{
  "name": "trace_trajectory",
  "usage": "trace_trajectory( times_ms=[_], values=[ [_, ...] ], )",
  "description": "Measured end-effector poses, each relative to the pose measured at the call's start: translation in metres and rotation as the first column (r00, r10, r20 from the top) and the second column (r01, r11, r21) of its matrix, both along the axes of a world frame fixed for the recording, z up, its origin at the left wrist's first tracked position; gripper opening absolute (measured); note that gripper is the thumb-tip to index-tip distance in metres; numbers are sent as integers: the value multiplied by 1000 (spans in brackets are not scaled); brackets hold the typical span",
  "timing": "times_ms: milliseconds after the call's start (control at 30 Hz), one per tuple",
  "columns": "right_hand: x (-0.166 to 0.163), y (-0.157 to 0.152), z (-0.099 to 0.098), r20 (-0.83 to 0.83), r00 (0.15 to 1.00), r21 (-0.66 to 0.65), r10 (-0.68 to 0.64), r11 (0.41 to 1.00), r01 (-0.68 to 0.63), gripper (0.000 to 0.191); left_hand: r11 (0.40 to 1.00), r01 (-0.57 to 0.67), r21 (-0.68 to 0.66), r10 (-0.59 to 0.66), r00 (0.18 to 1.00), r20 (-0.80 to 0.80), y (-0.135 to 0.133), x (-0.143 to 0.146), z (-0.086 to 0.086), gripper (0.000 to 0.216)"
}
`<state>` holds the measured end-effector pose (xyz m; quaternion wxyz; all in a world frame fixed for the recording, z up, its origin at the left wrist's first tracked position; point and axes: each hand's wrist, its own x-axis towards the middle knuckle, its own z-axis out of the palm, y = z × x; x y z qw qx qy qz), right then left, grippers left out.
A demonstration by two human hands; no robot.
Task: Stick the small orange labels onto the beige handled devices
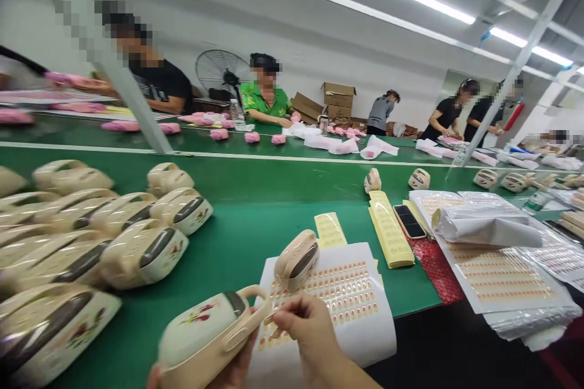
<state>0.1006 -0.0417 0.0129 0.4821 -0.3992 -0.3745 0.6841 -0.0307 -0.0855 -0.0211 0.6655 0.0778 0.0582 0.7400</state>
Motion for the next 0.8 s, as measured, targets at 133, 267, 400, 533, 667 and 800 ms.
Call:
trace_trajectory(
  times_ms=[133,267,400,533,667,800],
  values=[
    [-4,-7,12,-13,1000,25,-27,999,27,31,989,40,144,-58,991,122,3,18,1,35],
    [-8,-12,7,74,996,51,-41,998,37,28,977,79,198,-116,976,185,4,26,2,38],
    [-8,-14,-1,132,989,56,-70,996,63,26,974,66,219,-109,975,191,2,30,6,38],
    [-9,-16,-10,154,985,34,-80,997,76,27,941,101,324,-156,976,150,3,31,6,43],
    [-12,-17,-16,128,985,18,-115,993,114,29,920,113,375,-176,975,136,5,32,6,49],
    [-16,-18,-19,55,990,-8,-126,992,127,30,921,110,373,-170,977,131,7,33,5,49]
  ],
)
